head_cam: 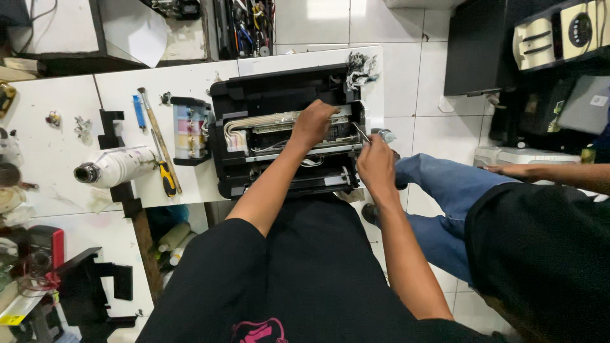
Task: The person works on the internal components of a disassembled printer placed on a workbench. They use their hands to adjust and connect wires and parts inside the device throughout the clip.
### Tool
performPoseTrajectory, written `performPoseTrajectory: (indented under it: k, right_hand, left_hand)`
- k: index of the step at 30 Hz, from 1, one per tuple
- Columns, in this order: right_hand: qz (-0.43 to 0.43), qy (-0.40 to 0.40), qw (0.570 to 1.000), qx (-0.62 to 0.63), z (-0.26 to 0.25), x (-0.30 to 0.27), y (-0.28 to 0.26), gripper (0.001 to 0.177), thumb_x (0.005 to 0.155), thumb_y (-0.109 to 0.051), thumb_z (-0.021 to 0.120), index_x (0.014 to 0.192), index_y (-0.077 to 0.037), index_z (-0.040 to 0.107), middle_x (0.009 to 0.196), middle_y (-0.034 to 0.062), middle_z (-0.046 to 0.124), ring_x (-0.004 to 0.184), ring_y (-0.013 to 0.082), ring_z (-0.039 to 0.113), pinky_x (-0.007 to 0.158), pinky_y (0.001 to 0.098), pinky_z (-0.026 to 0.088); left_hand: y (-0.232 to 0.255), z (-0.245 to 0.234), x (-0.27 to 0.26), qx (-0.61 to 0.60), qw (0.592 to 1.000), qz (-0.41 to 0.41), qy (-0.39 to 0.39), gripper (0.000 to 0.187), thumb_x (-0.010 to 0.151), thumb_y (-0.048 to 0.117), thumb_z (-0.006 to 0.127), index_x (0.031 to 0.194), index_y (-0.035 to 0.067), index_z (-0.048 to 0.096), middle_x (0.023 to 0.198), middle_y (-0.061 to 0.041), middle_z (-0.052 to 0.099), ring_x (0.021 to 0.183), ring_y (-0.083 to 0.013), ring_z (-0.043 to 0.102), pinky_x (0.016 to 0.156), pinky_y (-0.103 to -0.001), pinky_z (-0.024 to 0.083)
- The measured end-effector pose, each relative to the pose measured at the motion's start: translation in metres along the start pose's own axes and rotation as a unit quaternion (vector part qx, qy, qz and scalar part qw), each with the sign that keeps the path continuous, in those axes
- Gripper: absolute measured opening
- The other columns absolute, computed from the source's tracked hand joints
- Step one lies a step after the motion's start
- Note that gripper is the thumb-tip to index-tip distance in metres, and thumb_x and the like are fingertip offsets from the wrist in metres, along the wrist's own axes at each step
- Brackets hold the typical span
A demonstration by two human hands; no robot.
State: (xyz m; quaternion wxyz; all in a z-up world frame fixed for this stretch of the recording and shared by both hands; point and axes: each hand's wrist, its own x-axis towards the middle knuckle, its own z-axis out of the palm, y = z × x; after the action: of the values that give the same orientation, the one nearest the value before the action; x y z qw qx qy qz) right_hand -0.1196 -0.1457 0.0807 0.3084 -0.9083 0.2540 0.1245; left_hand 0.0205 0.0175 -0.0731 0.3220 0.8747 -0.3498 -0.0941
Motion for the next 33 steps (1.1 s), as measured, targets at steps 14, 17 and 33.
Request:
performPoseTrajectory:
  k: [14, 17, 33]
  right_hand:
    - [-0.024, -0.02, 0.993, -0.11, 0.056, 0.051, 0.012, 0.029, 0.104, -0.023, 0.053, 0.109, -0.017, 0.081, 0.097, 0.0173, 0.078, 0.095, 0.0477, 0.077, 0.083, 0.0609, 0.063]
    - [-0.028, -0.013, 0.995, -0.1, 0.058, 0.049, 0.014, 0.032, 0.105, -0.022, 0.053, 0.118, -0.017, 0.081, 0.101, 0.0196, 0.077, 0.096, 0.0499, 0.076, 0.084, 0.0625, 0.062]
    - [-0.044, -0.033, 0.989, -0.138, 0.05, 0.049, 0.001, 0.029, 0.103, -0.027, 0.054, 0.105, -0.018, 0.082, 0.089, 0.0211, 0.077, 0.092, 0.0527, 0.076, 0.081, 0.0635, 0.062]
  left_hand:
    - [0.014, -0.091, -0.14, -0.002, 0.989, -0.074, 0.129, 0.018, 0.095, 0.009, 0.074, 0.111, 0.014, 0.081, 0.093, -0.005, 0.078, 0.09, -0.0241, 0.071, 0.089, -0.035, 0.06]
    - [0.012, -0.092, -0.141, 0.005, 0.985, -0.061, 0.159, 0.019, 0.096, 0.006, 0.072, 0.112, 0.011, 0.081, 0.09, -0.007, 0.077, 0.085, -0.0248, 0.071, 0.086, -0.036, 0.061]
    - [0.012, -0.096, -0.139, 0.037, 0.983, -0.05, 0.175, 0.011, 0.096, 0.008, 0.073, 0.104, 0.008, 0.08, 0.086, -0.011, 0.077, 0.079, -0.0255, 0.073, 0.084, -0.034, 0.06]
